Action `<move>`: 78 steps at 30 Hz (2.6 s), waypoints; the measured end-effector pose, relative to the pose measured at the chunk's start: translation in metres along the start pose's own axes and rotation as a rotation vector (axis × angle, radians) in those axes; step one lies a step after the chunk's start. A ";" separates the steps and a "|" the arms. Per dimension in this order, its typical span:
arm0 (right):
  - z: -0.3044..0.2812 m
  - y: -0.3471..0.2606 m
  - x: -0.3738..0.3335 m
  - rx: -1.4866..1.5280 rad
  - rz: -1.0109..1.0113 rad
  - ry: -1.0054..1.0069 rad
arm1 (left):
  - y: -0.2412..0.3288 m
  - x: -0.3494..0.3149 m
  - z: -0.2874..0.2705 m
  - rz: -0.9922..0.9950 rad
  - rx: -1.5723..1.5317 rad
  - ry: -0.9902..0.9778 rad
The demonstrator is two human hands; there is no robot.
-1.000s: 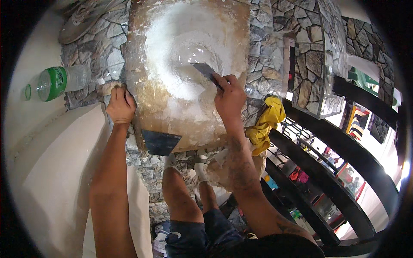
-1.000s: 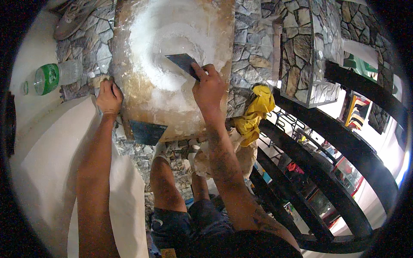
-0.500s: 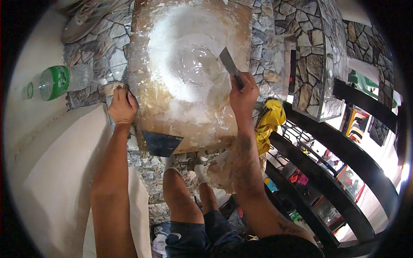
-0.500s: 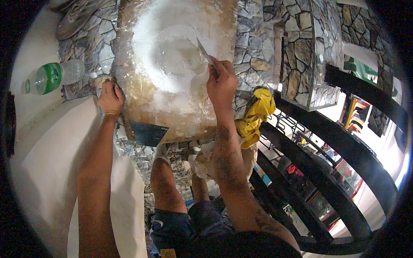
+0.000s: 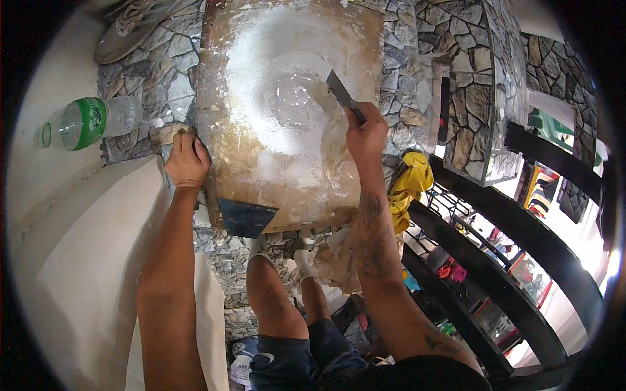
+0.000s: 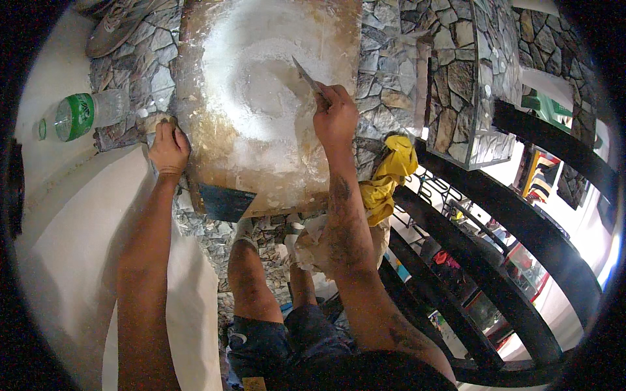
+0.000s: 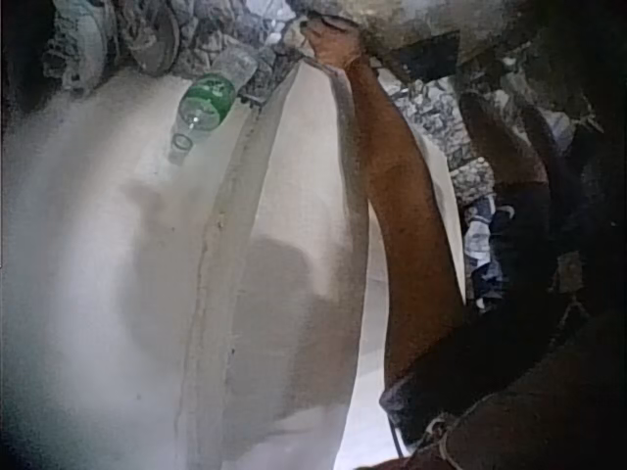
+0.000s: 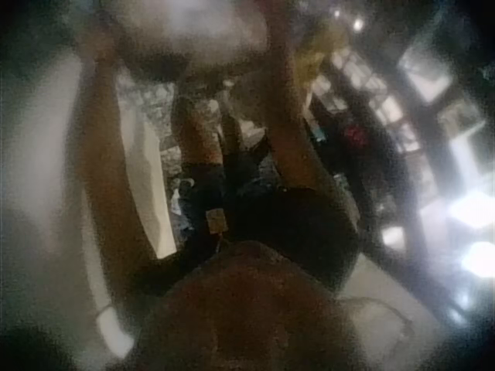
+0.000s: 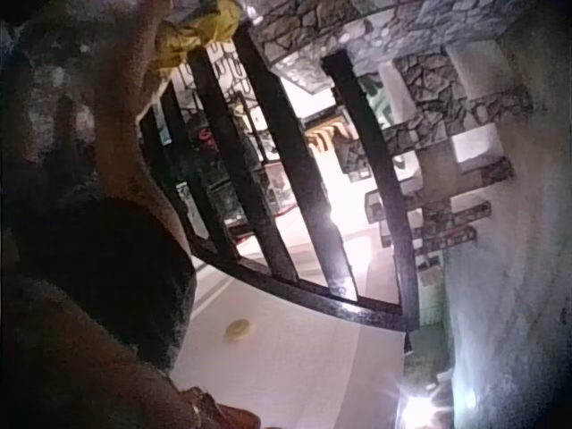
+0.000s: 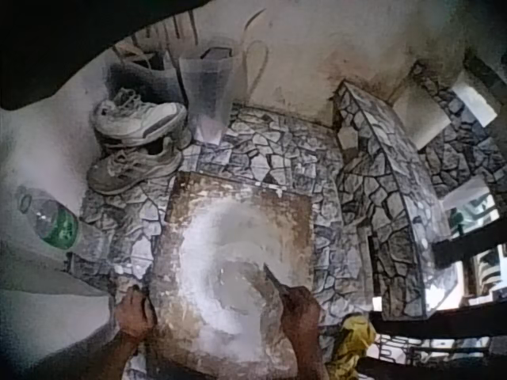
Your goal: The person uses a trowel to spread a white paste on a flat surface, repeatedly smoothing and leveling the material. They occasionally use a yellow cloth to wipe the trowel and continue spreading the paste across the board.
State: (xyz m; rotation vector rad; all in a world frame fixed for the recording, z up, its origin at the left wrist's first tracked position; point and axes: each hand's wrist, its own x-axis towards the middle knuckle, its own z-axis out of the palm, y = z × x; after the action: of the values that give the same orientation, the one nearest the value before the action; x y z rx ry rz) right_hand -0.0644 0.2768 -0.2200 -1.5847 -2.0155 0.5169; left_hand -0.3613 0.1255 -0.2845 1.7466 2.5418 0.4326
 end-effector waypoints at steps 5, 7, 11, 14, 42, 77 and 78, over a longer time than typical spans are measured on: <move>0.001 -0.001 -0.005 0.003 0.025 -0.074 | -0.003 -0.001 0.001 0.005 -0.022 0.008; 0.000 -0.004 -0.008 -0.014 -0.017 -0.063 | -0.004 -0.001 0.001 0.003 -0.004 -0.004; -0.001 -0.004 -0.012 -0.023 -0.008 -0.099 | -0.002 -0.001 0.002 0.000 -0.014 -0.005; 0.000 -0.007 -0.016 -0.028 -0.033 -0.107 | -0.001 -0.001 0.001 -0.010 -0.015 -0.015; -0.021 -0.011 0.024 0.121 -0.063 -0.066 | 0.000 0.000 -0.002 -0.037 -0.016 -0.019; -0.015 -0.012 0.030 0.077 -0.134 -0.153 | 0.003 0.001 -0.003 -0.004 -0.054 0.031; -0.015 -0.012 0.034 0.080 -0.114 -0.166 | 0.005 0.002 -0.004 0.002 -0.063 0.049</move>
State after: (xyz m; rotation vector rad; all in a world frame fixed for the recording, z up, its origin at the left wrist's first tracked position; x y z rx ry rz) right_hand -0.0706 0.3070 -0.1960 -1.4113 -2.1632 0.6956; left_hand -0.3586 0.1281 -0.2788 1.7384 2.5292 0.5567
